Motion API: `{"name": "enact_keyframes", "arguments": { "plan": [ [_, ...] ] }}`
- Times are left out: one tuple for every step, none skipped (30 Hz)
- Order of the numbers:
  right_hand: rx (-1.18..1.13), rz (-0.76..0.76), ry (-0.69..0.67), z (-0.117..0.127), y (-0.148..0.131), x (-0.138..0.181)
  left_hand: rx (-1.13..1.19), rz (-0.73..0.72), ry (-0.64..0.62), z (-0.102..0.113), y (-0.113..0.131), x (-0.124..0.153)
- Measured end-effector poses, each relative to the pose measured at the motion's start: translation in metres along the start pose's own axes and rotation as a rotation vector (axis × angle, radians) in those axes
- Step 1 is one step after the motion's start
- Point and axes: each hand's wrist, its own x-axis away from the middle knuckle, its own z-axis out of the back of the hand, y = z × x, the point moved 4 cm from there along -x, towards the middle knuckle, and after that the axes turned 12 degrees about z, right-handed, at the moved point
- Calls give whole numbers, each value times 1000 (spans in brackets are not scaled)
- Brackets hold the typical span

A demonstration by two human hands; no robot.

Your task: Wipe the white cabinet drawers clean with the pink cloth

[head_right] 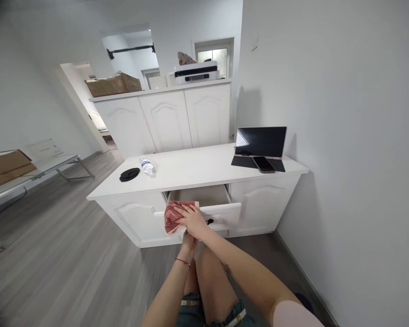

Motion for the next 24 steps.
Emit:
{"name": "enact_keyframes", "arguments": {
  "plan": [
    [7, -13, 1, 3, 5, 7, 2, 47, 9, 1, -2, 0],
    [19, -26, 0, 6, 9, 14, 6, 91, 13, 1, -5, -1],
    [35, -37, -3, 8, 14, 22, 12, 123, 11, 1, -6, -1],
    [55, -47, -3, 10, 18, 30, 15, 138, 1, 1, -7, -1],
    [78, -55, 4, 12, 23, 38, 13, 138, -16, 1, -7, -1],
    [104, -64, 18, 13, 28, 47, 8, 136, -29, 1, -7, -2],
    [132, -71, 39, 14, 32, 56, 1, 136, -40, 2, -8, -3],
    [162, -77, 68, 15, 37, 65, -7, 139, -46, 3, -8, -4],
    [193, -81, 102, 15, 43, 75, -12, 144, -47, 4, -9, -5],
    [224, -83, 137, 15, 48, 85, -14, 148, -41, 6, -11, -7],
    [256, -86, 173, 15, 53, 95, -12, 151, -32, 7, -12, -9],
    [288, -88, 212, 14, 58, 105, -9, 154, -25, 9, -13, -10],
    [317, -91, 251, 14, 63, 115, -5, 155, -20, 10, -13, -12],
    [344, -96, 292, 13, 68, 125, 0, 154, -20, 11, -14, -13],
    [368, -102, 332, 11, 73, 134, 6, 153, -22, 12, -14, -14],
    [388, -111, 374, 10, 77, 143, 14, 153, -23, 13, -14, -14],
    [405, -121, 417, 8, 80, 152, 23, 155, -24, 13, -15, -15],
    [419, -132, 459, 7, 83, 160, 31, 158, -24, 13, -15, -15],
    [428, -145, 501, 4, 86, 167, 37, 164, -24, 13, -15, -15],
    [431, -157, 544, 2, 88, 173, 40, 170, -24, 13, -14, -14],
    [425, -171, 587, -1, 90, 179, 40, 176, -23, 13, -14, -14],
    [408, -189, 630, -5, 91, 183, 40, 182, -20, 13, -14, -13],
    [380, -215, 674, -9, 93, 186, 40, 187, -16, 12, -14, -13],
    [340, -253, 719, -13, 95, 189, 40, 190, -15, 12, -13, -12]
  ]
}}
